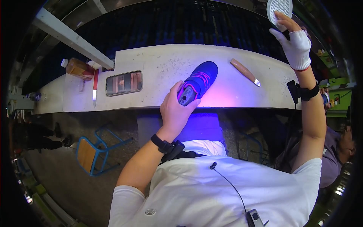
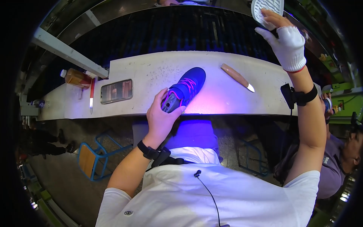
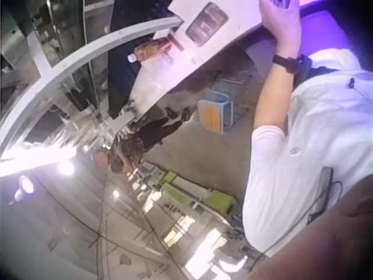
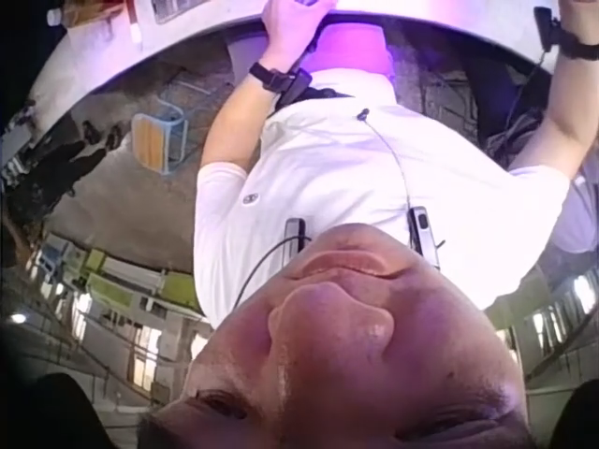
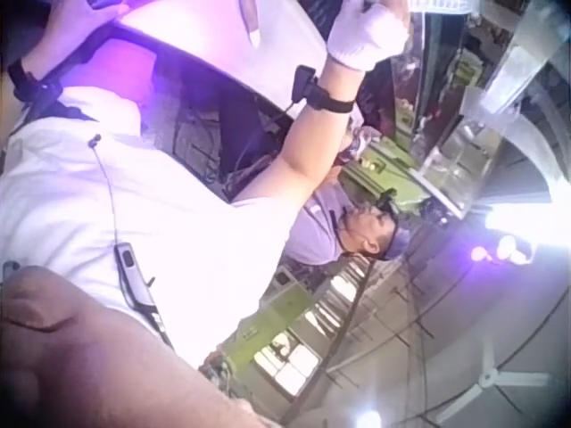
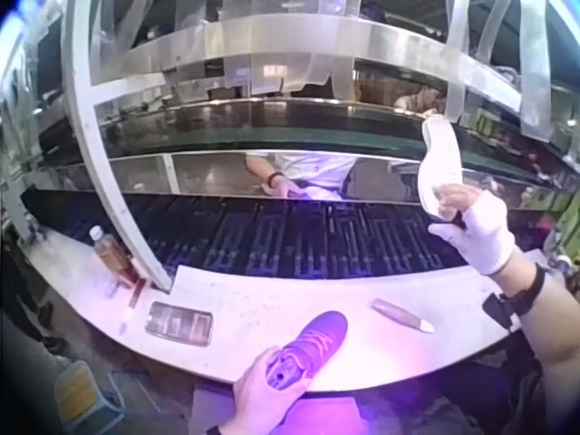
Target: Assembling shoe uppers and soles on a factory production line, inspecting components under UV light.
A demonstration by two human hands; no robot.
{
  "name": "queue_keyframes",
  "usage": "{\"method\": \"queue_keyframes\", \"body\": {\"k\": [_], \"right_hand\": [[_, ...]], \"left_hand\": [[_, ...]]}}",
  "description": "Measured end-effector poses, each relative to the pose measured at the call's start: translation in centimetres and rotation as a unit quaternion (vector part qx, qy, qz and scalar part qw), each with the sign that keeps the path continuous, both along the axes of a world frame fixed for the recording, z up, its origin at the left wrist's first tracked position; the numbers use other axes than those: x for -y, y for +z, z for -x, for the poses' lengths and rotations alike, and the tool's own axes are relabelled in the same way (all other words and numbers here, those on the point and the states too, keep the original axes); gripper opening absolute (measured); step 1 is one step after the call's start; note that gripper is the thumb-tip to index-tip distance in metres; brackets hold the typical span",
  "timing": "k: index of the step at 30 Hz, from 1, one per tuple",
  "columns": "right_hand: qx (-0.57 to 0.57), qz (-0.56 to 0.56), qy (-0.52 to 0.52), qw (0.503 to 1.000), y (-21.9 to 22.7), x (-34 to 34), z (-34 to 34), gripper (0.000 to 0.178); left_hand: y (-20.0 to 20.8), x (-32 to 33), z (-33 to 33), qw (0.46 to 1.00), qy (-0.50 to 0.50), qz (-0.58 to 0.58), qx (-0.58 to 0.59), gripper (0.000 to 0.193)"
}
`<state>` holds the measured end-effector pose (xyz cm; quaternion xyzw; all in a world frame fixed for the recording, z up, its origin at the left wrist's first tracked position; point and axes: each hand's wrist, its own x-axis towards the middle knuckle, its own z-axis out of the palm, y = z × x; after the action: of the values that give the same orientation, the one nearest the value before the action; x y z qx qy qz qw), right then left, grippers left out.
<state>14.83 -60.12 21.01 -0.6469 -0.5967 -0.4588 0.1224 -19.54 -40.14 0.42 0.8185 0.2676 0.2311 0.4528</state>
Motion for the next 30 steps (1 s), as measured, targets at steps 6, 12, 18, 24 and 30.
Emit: {"method": "queue_keyframes", "body": {"k": [6,12,18,24,30], "right_hand": [[0.035,0.029,-0.057,0.997,-1.2,1.6,-0.3,0.029],[-0.216,0.045,0.012,0.975,-6.1,1.5,10.4,0.034],[-0.314,0.185,0.073,0.928,-20.7,4.1,20.8,0.039],[-0.355,0.107,-0.025,0.928,-22.6,3.8,22.4,0.044],[-0.378,0.095,-0.014,0.921,-25.1,3.9,21.2,0.046]], "left_hand": [[0.3,-1.9,-0.4,0.996,-0.031,0.075,0.025,0.083],[1.5,-5.9,0.0,0.888,0.001,0.451,0.085,0.055],[2.7,-4.5,0.0,0.998,0.023,-0.043,0.025,0.071],[2.6,-4.0,-0.4,0.969,-0.091,-0.219,-0.063,0.072],[1.8,-5.0,0.5,0.943,-0.107,-0.312,-0.032,0.064]]}}
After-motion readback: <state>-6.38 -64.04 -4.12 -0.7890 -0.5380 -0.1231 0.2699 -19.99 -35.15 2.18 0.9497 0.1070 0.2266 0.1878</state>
